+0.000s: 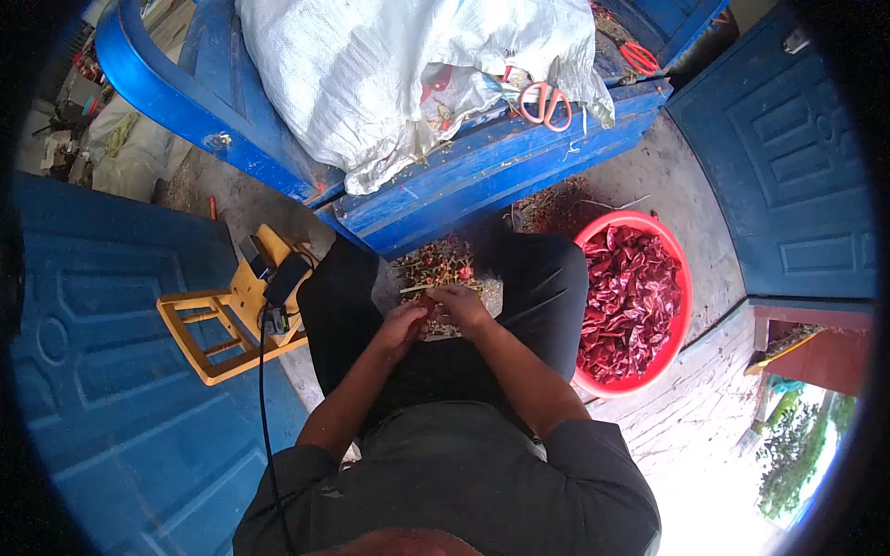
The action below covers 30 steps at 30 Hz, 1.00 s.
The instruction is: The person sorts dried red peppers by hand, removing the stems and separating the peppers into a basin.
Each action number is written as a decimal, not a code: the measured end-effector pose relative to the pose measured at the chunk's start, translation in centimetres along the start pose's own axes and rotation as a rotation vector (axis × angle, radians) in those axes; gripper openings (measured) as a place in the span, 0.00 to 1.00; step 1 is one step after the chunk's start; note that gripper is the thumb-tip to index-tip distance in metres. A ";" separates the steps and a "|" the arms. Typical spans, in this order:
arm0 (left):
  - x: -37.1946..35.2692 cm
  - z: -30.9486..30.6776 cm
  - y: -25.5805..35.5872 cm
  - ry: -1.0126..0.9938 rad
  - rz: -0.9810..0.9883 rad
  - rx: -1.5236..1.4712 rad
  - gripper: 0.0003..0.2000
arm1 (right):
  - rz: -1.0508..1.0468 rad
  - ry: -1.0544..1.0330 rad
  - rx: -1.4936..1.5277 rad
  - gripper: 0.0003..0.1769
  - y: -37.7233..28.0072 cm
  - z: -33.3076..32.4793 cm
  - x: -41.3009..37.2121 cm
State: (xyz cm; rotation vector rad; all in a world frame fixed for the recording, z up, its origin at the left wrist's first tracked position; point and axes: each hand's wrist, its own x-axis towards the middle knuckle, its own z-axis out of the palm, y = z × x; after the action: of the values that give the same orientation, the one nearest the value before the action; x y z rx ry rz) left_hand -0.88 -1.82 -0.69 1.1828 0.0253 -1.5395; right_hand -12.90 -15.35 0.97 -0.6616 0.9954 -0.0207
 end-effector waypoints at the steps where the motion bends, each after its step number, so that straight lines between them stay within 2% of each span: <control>1: -0.1 0.2 0.1 -0.001 -0.001 -0.001 0.12 | 0.001 0.001 0.000 0.13 0.1 -0.2 0.1; 4: -0.5 0.8 0.6 0.010 -0.004 0.015 0.12 | 0.009 0.016 -0.059 0.14 -0.2 -0.2 -0.2; 7: -0.2 1.0 0.8 0.014 -0.027 0.018 0.11 | -0.069 0.045 -0.091 0.13 -0.4 -0.1 -0.3; 9: 0.5 1.1 0.8 -0.006 -0.022 0.013 0.09 | -0.233 0.107 -0.125 0.12 0.1 -0.4 0.7; 10: 0.8 1.0 0.8 -0.007 -0.025 0.014 0.09 | -0.232 0.109 -0.122 0.12 0.2 -0.5 1.0; 13: 1.3 2.0 1.8 -0.077 -0.031 -0.014 0.08 | -0.205 0.157 -0.021 0.11 -0.8 -0.3 1.1; 15: 1.1 3.6 2.4 -0.011 -0.001 -0.038 0.06 | -0.053 0.043 0.273 0.12 -1.7 -0.5 0.4; 16: 1.0 4.3 2.6 -0.012 -0.003 -0.040 0.06 | -0.052 0.046 0.272 0.12 -1.1 -1.1 1.3; 18: 1.0 5.5 2.9 -0.044 0.013 -0.104 0.06 | -0.009 -0.021 0.599 0.10 0.5 -2.6 3.8; 30: 1.4 6.6 2.6 -0.042 0.023 -0.056 0.07 | 0.032 -0.070 0.662 0.11 0.0 -4.9 4.3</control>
State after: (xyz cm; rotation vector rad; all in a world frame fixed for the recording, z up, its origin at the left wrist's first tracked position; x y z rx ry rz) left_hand -2.98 -7.57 3.09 1.1036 0.0265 -1.5332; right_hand -14.33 -19.11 -4.10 -0.0386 0.8618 -0.2850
